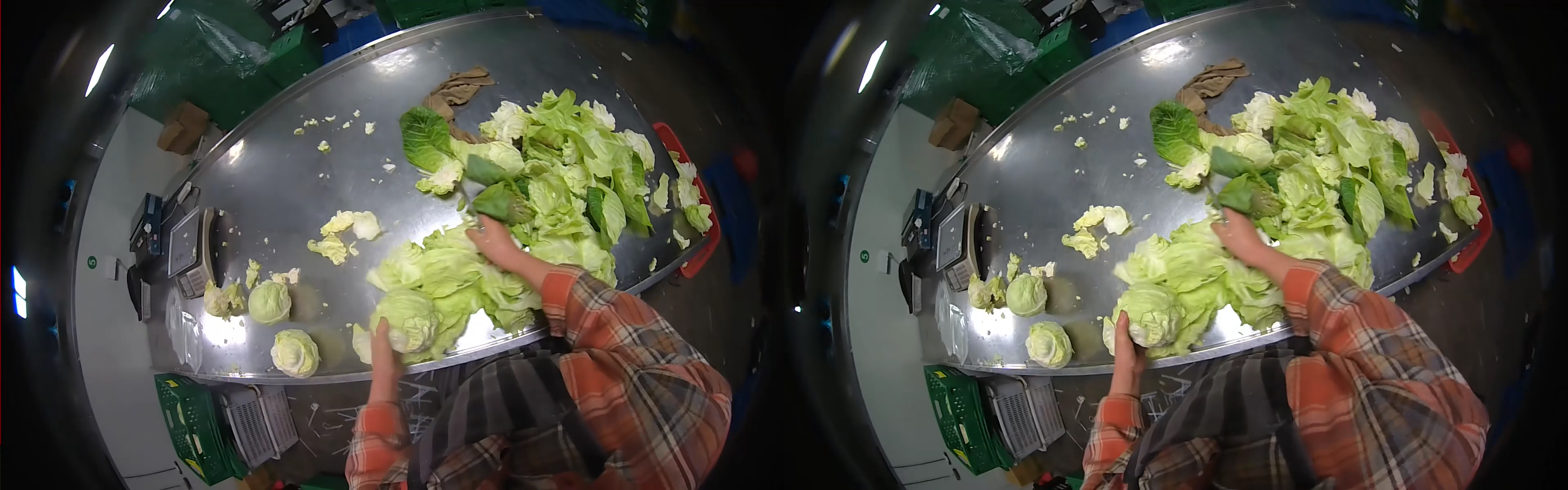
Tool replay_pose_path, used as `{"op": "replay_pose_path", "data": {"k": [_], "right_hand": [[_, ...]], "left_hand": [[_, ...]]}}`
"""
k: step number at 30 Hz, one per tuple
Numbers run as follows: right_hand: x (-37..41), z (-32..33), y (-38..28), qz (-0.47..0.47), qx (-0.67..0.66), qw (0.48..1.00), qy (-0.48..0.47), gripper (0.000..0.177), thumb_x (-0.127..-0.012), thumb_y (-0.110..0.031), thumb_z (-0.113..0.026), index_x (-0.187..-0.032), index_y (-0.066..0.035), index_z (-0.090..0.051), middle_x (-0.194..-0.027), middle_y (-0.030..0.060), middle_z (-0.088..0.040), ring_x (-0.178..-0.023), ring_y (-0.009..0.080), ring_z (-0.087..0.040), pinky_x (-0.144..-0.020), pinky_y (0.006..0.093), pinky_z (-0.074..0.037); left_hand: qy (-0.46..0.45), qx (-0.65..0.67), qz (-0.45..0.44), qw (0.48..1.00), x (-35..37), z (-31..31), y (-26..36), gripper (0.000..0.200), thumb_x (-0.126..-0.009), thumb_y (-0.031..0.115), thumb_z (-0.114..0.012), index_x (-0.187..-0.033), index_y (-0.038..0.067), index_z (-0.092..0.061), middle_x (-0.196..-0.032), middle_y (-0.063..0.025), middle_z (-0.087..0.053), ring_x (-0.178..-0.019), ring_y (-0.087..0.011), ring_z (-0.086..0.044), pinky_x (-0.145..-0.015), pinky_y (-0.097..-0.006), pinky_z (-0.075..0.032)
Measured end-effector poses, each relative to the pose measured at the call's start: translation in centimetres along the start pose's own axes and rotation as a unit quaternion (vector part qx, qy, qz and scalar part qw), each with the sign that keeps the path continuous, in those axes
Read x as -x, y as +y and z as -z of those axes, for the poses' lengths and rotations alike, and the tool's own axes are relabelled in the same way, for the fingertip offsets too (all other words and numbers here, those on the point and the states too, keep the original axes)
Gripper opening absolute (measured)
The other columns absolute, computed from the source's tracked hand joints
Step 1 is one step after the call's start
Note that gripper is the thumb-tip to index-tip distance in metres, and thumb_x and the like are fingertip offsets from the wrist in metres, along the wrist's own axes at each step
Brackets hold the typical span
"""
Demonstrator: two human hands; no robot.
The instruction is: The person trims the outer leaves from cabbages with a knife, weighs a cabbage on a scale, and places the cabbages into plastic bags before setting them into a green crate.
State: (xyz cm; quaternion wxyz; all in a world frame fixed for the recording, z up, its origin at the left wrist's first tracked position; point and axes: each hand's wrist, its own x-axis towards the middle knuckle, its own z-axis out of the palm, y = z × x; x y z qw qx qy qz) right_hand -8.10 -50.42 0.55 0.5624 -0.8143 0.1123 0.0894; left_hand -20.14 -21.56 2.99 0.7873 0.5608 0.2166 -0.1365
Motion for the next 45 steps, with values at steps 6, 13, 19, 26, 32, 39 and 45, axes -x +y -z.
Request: {"op": "replay_pose_path", "data": {"k": [6,13,19,26,32,39,45], "right_hand": [[1.9,5.1,-5.9,0.217,0.266,0.933,0.103,0.043,-0.089,-0.031,-0.057,-0.116,0.001,-0.051,-0.104,0.0252,-0.058,-0.088,0.0367,-0.060,-0.077,0.0439,-0.049],[9.1,-1.4,-3.8,0.220,0.217,0.933,-0.187,0.048,-0.093,-0.036,-0.052,-0.134,-0.011,-0.045,-0.137,0.0233,-0.042,-0.107,0.0405,-0.057,-0.089,0.0424,-0.048],[6.7,-1.9,-1.8,0.287,0.161,0.934,-0.139,0.049,-0.091,-0.034,-0.055,-0.132,-0.008,-0.046,-0.130,0.0209,-0.050,-0.102,0.0382,-0.060,-0.086,0.0414,-0.049],[11.0,-1.0,-8.1,0.183,0.322,0.905,-0.208,0.057,-0.095,-0.041,-0.041,-0.139,-0.005,-0.032,-0.139,0.0176,-0.043,-0.089,0.0384,-0.063,-0.075,0.0455,-0.052],[8.7,-1.6,-8.5,0.167,0.359,0.889,-0.228,0.044,-0.096,-0.039,-0.039,-0.120,-0.002,-0.043,-0.124,0.0203,-0.053,-0.082,0.0394,-0.063,-0.072,0.0479,-0.051],[3.9,-1.9,-5.7,0.099,0.262,0.952,-0.126,0.041,-0.092,-0.040,-0.048,-0.107,-0.003,-0.046,-0.088,0.0234,-0.063,-0.081,0.0415,-0.062,-0.070,0.0489,-0.048],[3.6,-2.8,-1.4,0.118,0.192,0.973,-0.042,0.048,-0.085,-0.041,-0.060,-0.113,-0.004,-0.047,-0.082,0.0236,-0.063,-0.080,0.0410,-0.062,-0.070,0.0482,-0.047]], "left_hand": [[0.083,0.273,0.204,0.936,3.8,-5.7,-0.7,0.082,-0.083,0.072,-0.039,-0.138,0.011,-0.037,-0.129,-0.0222,-0.048,-0.116,-0.0392,-0.052,-0.089,-0.0573,-0.047],[0.051,-0.143,-0.002,0.988,0.6,-0.9,-1.8,0.093,-0.082,0.055,-0.059,-0.141,-0.005,-0.020,-0.141,-0.0283,-0.026,-0.128,-0.0389,-0.036,-0.105,-0.0469,-0.034],[0.045,-0.424,-0.231,0.875,1.5,-2.9,-1.4,0.096,-0.069,0.030,-0.080,-0.139,-0.007,-0.026,-0.135,-0.0284,-0.036,-0.125,-0.0403,-0.035,-0.105,-0.0448,-0.029],[0.112,-0.469,-0.186,0.856,0.9,-4.6,-1.6,0.103,-0.066,0.034,-0.084,-0.140,-0.007,-0.025,-0.130,-0.0279,-0.037,-0.120,-0.0397,-0.040,-0.103,-0.0432,-0.033],[0.112,-0.442,-0.194,0.868,1.0,-5.9,-2.1,0.100,-0.070,0.032,-0.080,-0.140,-0.009,-0.021,-0.136,-0.0325,-0.028,-0.127,-0.0436,-0.031,-0.106,-0.0450,-0.028],[0.091,-0.439,-0.236,0.862,2.4,-5.4,-3.6,0.100,-0.073,0.030,-0.078,-0.141,-0.010,-0.016,-0.144,-0.0352,-0.019,-0.135,-0.0472,-0.018,-0.111,-0.0479,-0.018],[0.050,-0.423,-0.240,0.872,3.6,-3.1,-4.8,0.096,-0.073,0.023,-0.078,-0.141,-0.008,-0.018,-0.143,-0.0310,-0.024,-0.134,-0.0402,-0.026,-0.111,-0.0434,-0.022]]}}
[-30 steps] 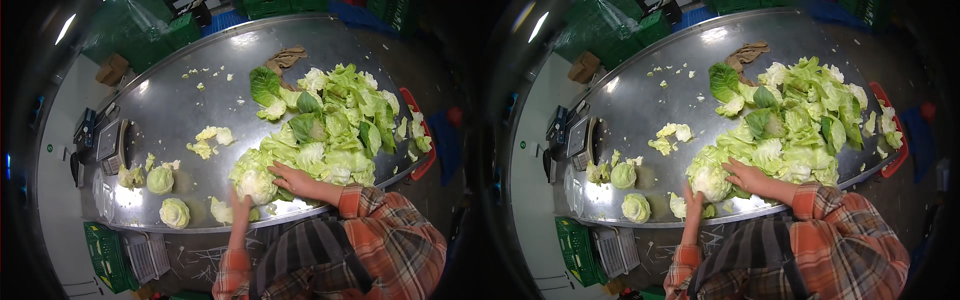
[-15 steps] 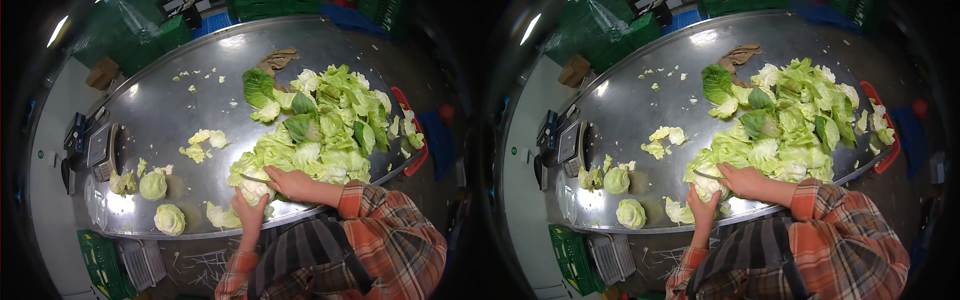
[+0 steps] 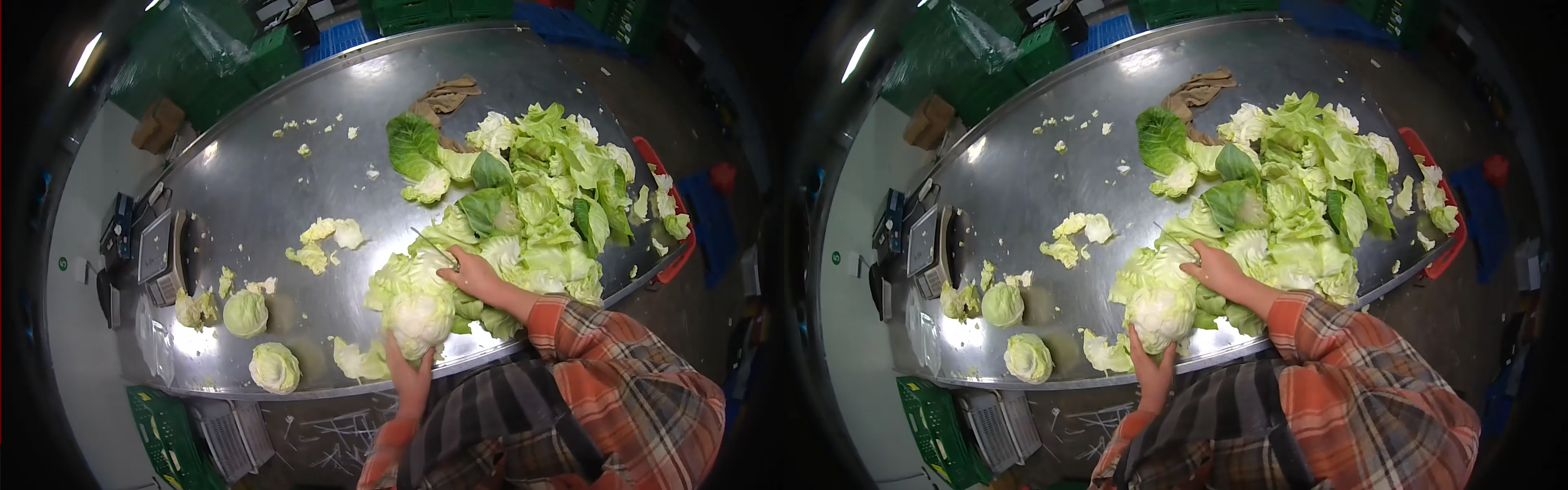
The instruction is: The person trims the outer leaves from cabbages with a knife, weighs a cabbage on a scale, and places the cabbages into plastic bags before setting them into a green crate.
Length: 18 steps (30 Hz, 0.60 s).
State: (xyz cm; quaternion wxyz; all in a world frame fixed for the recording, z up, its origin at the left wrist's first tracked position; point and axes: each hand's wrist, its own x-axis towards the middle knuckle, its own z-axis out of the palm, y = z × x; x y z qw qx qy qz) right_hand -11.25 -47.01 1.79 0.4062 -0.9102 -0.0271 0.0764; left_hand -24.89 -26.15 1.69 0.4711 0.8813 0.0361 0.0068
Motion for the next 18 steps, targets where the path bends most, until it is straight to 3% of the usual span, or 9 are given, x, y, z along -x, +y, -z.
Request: {"op": "replay_pose_path", "data": {"k": [4,7,11,14,17,18], "right_hand": [[0.3,0.1,-0.4,-0.042,0.001,0.999,-0.001,0.046,-0.085,-0.039,-0.061,-0.113,-0.005,-0.047,-0.083,0.0251,-0.063,-0.080,0.0414,-0.061,-0.069,0.0485,-0.047],[-0.1,-0.3,0.1,-0.036,-0.003,0.999,-0.005,0.048,-0.084,-0.038,-0.061,-0.115,-0.004,-0.047,-0.081,0.0247,-0.063,-0.078,0.0423,-0.061,-0.068,0.0490,-0.047],[-1.2,-1.2,2.0,-0.020,-0.038,0.999,0.031,0.054,-0.082,-0.038,-0.064,-0.118,-0.003,-0.047,-0.079,0.0255,-0.063,-0.075,0.0429,-0.061,-0.066,0.0484,-0.048],[-1.4,-0.2,1.8,-0.025,-0.067,0.997,0.012,0.061,-0.080,-0.041,-0.066,-0.121,-0.001,-0.046,-0.080,0.0248,-0.064,-0.078,0.0418,-0.062,-0.069,0.0470,-0.048],[-0.8,5.0,-2.1,-0.150,-0.143,0.961,-0.184,0.065,-0.079,-0.044,-0.066,-0.121,0.001,-0.046,-0.086,0.0238,-0.064,-0.085,0.0395,-0.062,-0.075,0.0454,-0.048],[-1.1,4.2,-0.8,-0.040,-0.037,0.994,-0.095,0.063,-0.084,-0.044,-0.062,-0.123,0.002,-0.045,-0.098,0.0220,-0.062,-0.088,0.0374,-0.062,-0.077,0.0444,-0.048]], "left_hand": [[0.008,0.171,0.125,0.977,-1.6,0.7,1.8,0.092,-0.073,0.023,-0.079,-0.139,-0.008,-0.024,-0.137,-0.0251,-0.036,-0.127,-0.0322,-0.038,-0.106,-0.0390,-0.030],[0.080,0.193,0.228,0.951,-5.0,-0.9,3.9,0.089,-0.072,0.023,-0.079,-0.138,-0.008,-0.027,-0.133,-0.0213,-0.040,-0.122,-0.0285,-0.041,-0.103,-0.0372,-0.034],[0.030,0.232,0.177,0.956,-4.0,0.3,1.2,0.098,-0.066,0.026,-0.083,-0.139,-0.008,-0.026,-0.135,-0.0220,-0.039,-0.123,-0.0295,-0.042,-0.104,-0.0369,-0.034],[0.022,0.107,0.084,0.990,-0.5,-0.1,-0.1,0.105,-0.062,0.026,-0.085,-0.140,-0.008,-0.024,-0.138,-0.0239,-0.035,-0.127,-0.0321,-0.038,-0.106,-0.0382,-0.031],[0.027,0.065,0.086,0.994,0.6,-0.4,1.5,0.105,-0.060,0.026,-0.087,-0.139,-0.008,-0.026,-0.138,-0.0250,-0.034,-0.127,-0.0350,-0.037,-0.106,-0.0402,-0.030],[0.033,0.056,0.090,0.994,0.2,-0.4,2.4,0.105,-0.059,0.025,-0.087,-0.138,-0.008,-0.027,-0.137,-0.0252,-0.035,-0.126,-0.0355,-0.037,-0.106,-0.0404,-0.031]]}}
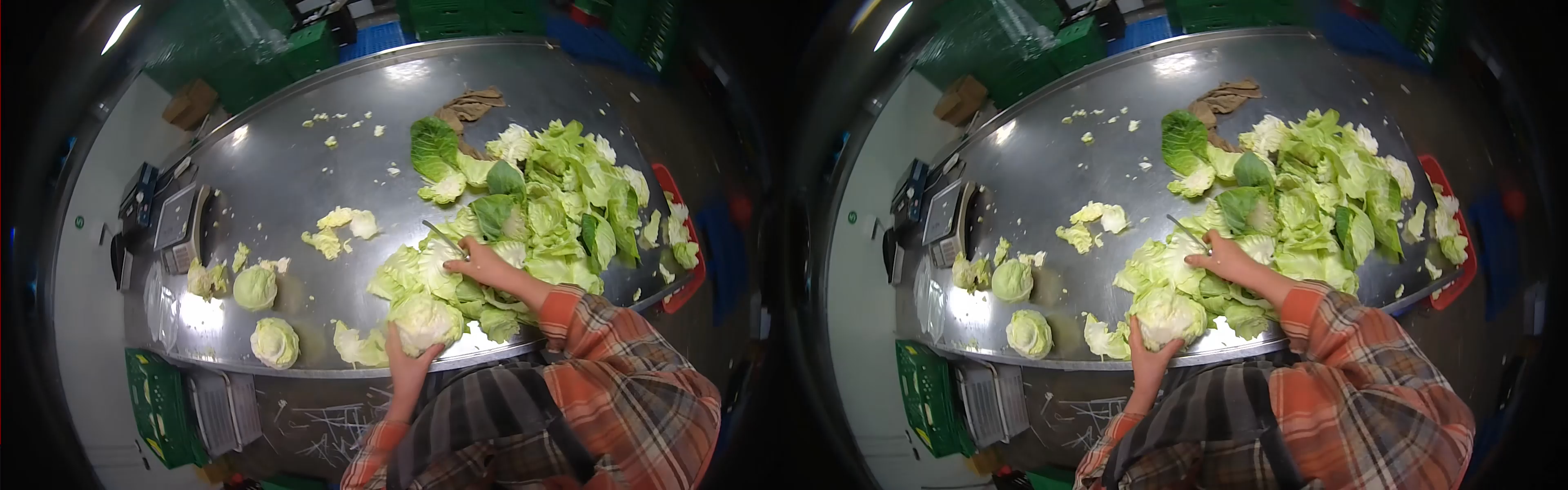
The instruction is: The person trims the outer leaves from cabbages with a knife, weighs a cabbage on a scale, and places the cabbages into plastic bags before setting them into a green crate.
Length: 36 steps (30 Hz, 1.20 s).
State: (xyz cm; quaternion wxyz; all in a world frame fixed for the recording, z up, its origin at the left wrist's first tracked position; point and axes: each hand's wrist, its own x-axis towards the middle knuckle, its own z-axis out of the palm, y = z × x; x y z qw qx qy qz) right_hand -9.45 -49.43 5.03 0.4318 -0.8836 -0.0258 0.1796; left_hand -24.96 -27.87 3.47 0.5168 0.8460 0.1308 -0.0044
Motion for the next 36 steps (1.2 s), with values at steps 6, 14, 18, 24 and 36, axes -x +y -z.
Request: {"op": "replay_pose_path", "data": {"k": [6,14,18,24,36], "right_hand": [[4.1,0.9,-5.8,0.230,0.184,0.950,-0.100,0.061,-0.093,-0.043,-0.048,-0.136,-0.002,-0.034,-0.136,0.0229,-0.042,-0.101,0.0384,-0.059,-0.084,0.0437,-0.049],[2.5,-1.6,-6.1,0.216,0.237,0.928,-0.190,0.057,-0.096,-0.044,-0.040,-0.137,-0.005,-0.035,-0.130,0.0235,-0.048,-0.099,0.0393,-0.059,-0.080,0.0463,-0.049],[-1.9,-1.3,-5.3,0.176,0.185,0.953,-0.165,0.049,-0.094,-0.045,-0.045,-0.112,-0.001,-0.054,-0.087,0.0270,-0.063,-0.083,0.0424,-0.061,-0.075,0.0454,-0.048],[-3.4,-1.8,-3.2,0.010,-0.068,0.997,-0.039,0.038,-0.084,-0.032,-0.058,-0.097,0.003,-0.057,-0.079,0.0210,-0.065,-0.068,0.0355,-0.063,-0.068,0.0421,-0.050],[-3.0,-3.0,-1.3,-0.046,-0.198,0.977,0.070,0.024,-0.086,-0.021,-0.058,-0.096,0.002,-0.058,-0.064,0.0125,-0.066,-0.057,0.0227,-0.063,-0.060,0.0327,-0.048]], "left_hand": [[0.091,-0.043,-0.001,0.995,-1.5,-0.9,2.5,0.102,-0.060,0.028,-0.087,-0.134,-0.011,-0.029,-0.131,-0.0275,-0.039,-0.122,-0.0382,-0.040,-0.103,-0.0415,-0.033],[0.131,-0.032,-0.021,0.991,-1.5,-1.9,1.4,0.100,-0.059,0.028,-0.088,-0.131,-0.012,-0.031,-0.129,-0.0274,-0.039,-0.121,-0.0386,-0.040,-0.104,-0.0402,-0.033],[0.110,-0.077,-0.086,0.987,-1.2,-1.9,1.6,0.101,-0.059,0.029,-0.088,-0.133,-0.009,-0.031,-0.132,-0.0258,-0.038,-0.124,-0.0392,-0.038,-0.106,-0.0427,-0.030],[-0.012,-0.133,-0.241,0.961,-3.4,1.0,-1.0,0.109,-0.056,0.031,-0.088,-0.138,-0.006,-0.026,-0.141,-0.0278,-0.032,-0.129,-0.0400,-0.034,-0.107,-0.0443,-0.030],[-0.044,-0.105,0.017,0.993,-5.7,6.6,-0.8,0.098,-0.067,0.030,-0.081,-0.139,-0.006,-0.025,-0.134,-0.0237,-0.039,-0.122,-0.0350,-0.043,-0.102,-0.0398,-0.037]]}}
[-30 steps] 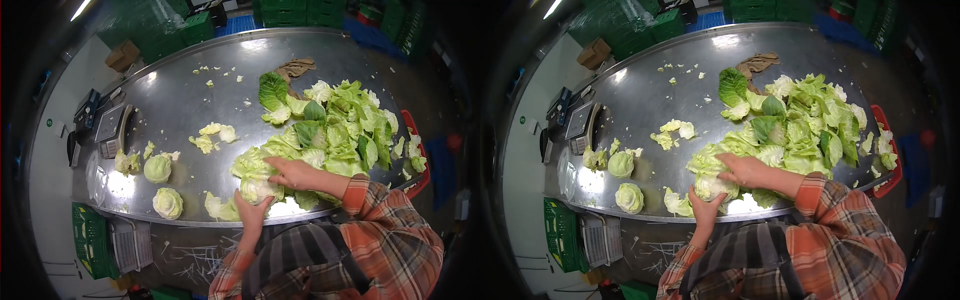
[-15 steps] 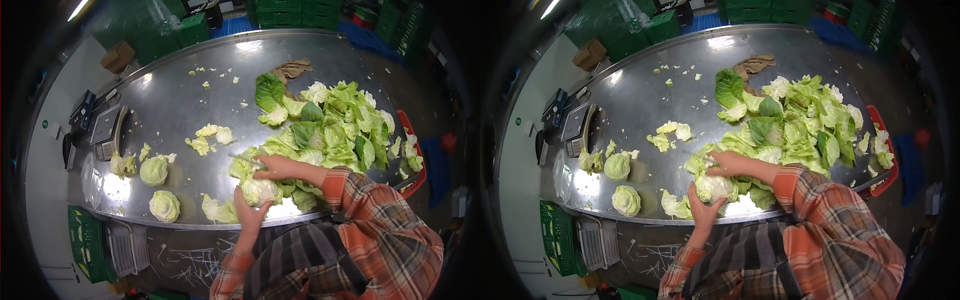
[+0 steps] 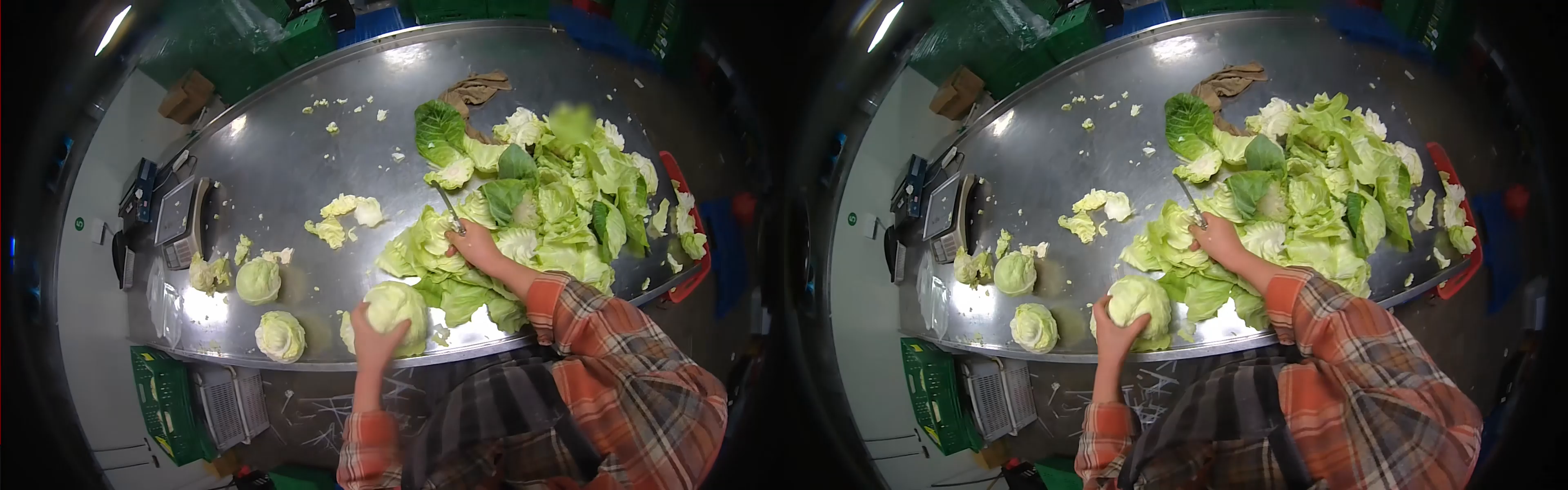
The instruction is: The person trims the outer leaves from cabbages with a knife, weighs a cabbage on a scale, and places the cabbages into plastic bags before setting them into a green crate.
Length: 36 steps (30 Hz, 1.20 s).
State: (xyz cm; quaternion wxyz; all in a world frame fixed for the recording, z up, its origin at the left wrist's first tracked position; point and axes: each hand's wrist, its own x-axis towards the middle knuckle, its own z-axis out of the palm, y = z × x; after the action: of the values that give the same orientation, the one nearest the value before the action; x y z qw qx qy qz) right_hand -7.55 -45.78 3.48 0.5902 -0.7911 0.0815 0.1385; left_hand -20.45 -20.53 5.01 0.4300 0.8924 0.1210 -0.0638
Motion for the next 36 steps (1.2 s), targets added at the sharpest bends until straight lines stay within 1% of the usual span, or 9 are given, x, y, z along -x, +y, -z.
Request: {"op": "replay_pose_path", "data": {"k": [8,11,16,19,25,27,30,33,36], "right_hand": [[-0.5,-1.0,2.1,0.068,0.014,0.997,0.034,0.021,-0.087,-0.018,-0.058,-0.092,0.002,-0.057,-0.065,0.0126,-0.066,-0.063,0.0197,-0.067,-0.061,0.0304,-0.049],[-0.7,-1.1,2.4,0.073,0.007,0.997,0.035,0.021,-0.087,-0.018,-0.058,-0.093,0.002,-0.057,-0.066,0.0129,-0.066,-0.063,0.0193,-0.068,-0.060,0.0303,-0.049],[-1.7,-0.9,2.9,0.068,0.067,0.995,-0.004,0.028,-0.086,-0.024,-0.060,-0.099,0.001,-0.057,-0.070,0.0139,-0.066,-0.064,0.0250,-0.066,-0.064,0.0344,-0.050],[0.6,-0.4,-3.4,0.096,0.257,0.962,-0.008,0.044,-0.086,-0.028,-0.063,-0.118,-0.001,-0.050,-0.080,0.0168,-0.066,-0.070,0.0303,-0.065,-0.066,0.0363,-0.050],[6.8,-4.8,-6.9,0.368,0.162,0.901,-0.163,0.080,-0.076,-0.036,-0.073,-0.138,-0.009,-0.031,-0.114,0.0185,-0.058,-0.077,0.0351,-0.063,-0.072,0.0387,-0.051],[10.8,-6.3,-9.9,0.318,0.134,0.893,-0.288,0.079,-0.074,-0.034,-0.076,-0.138,-0.012,-0.036,-0.131,0.0171,-0.048,-0.079,0.0338,-0.064,-0.069,0.0379,-0.053],[13.3,-10.7,-10.1,0.452,0.178,0.814,-0.319,0.075,-0.073,-0.027,-0.077,-0.137,-0.014,-0.041,-0.141,0.0150,-0.040,-0.079,0.0313,-0.066,-0.064,0.0365,-0.055],[13.0,-13.6,-10.6,0.534,0.160,0.772,-0.305,0.075,-0.071,-0.023,-0.076,-0.137,-0.015,-0.042,-0.145,0.0141,-0.034,-0.076,0.0299,-0.066,-0.060,0.0364,-0.055],[12.4,-15.7,-10.5,0.519,0.076,0.804,-0.278,0.057,-0.073,-0.015,-0.072,-0.126,-0.009,-0.052,-0.119,0.0154,-0.058,-0.073,0.0289,-0.066,-0.060,0.0344,-0.054]], "left_hand": [[-0.058,0.251,-0.002,0.966,0.2,0.4,-2.3,0.086,-0.072,0.021,-0.075,-0.142,0.002,-0.028,-0.135,-0.0169,-0.043,-0.124,-0.0274,-0.044,-0.104,-0.0367,-0.035],[-0.082,0.552,0.040,0.828,1.3,0.9,-3.4,0.075,-0.079,0.024,-0.065,-0.141,0.003,-0.030,-0.136,-0.0162,-0.043,-0.124,-0.0286,-0.045,-0.104,-0.0397,-0.037],[-0.025,0.743,0.053,0.667,3.5,0.2,-3.4,0.064,-0.088,0.045,-0.043,-0.137,0.005,-0.038,-0.137,-0.0157,-0.044,-0.124,-0.0316,-0.047,-0.104,-0.0464,-0.038],[0.026,0.735,0.048,0.676,5.5,0.3,-1.0,0.087,-0.080,0.068,-0.048,-0.144,0.013,-0.029,-0.145,-0.0141,-0.034,-0.130,-0.0381,-0.036,-0.104,-0.0600,-0.032],[0.127,0.704,0.013,0.699,9.2,2.1,-1.4,0.083,-0.081,0.065,-0.049,-0.143,0.014,-0.030,-0.146,-0.0099,-0.033,-0.133,-0.0324,-0.033,-0.108,-0.0530,-0.030],[0.157,0.714,0.016,0.682,9.6,3.0,-1.0,0.081,-0.082,0.064,-0.049,-0.143,0.015,-0.030,-0.146,-0.0094,-0.033,-0.133,-0.0309,-0.033,-0.109,-0.0507,-0.029],[0.178,0.730,0.021,0.659,9.7,3.9,-1.4,0.078,-0.084,0.063,-0.048,-0.143,0.014,-0.031,-0.146,-0.0096,-0.034,-0.133,-0.0302,-0.034,-0.110,-0.0491,-0.028],[0.188,0.725,0.017,0.662,9.9,5.7,-2.6,0.077,-0.085,0.062,-0.048,-0.143,0.014,-0.031,-0.145,-0.0108,-0.035,-0.132,-0.0305,-0.035,-0.110,-0.0485,-0.029],[0.181,0.724,0.015,0.666,10.5,7.5,-5.5,0.081,-0.081,0.056,-0.056,-0.143,0.011,-0.029,-0.143,-0.0119,-0.037,-0.132,-0.0313,-0.036,-0.110,-0.0486,-0.029]]}}
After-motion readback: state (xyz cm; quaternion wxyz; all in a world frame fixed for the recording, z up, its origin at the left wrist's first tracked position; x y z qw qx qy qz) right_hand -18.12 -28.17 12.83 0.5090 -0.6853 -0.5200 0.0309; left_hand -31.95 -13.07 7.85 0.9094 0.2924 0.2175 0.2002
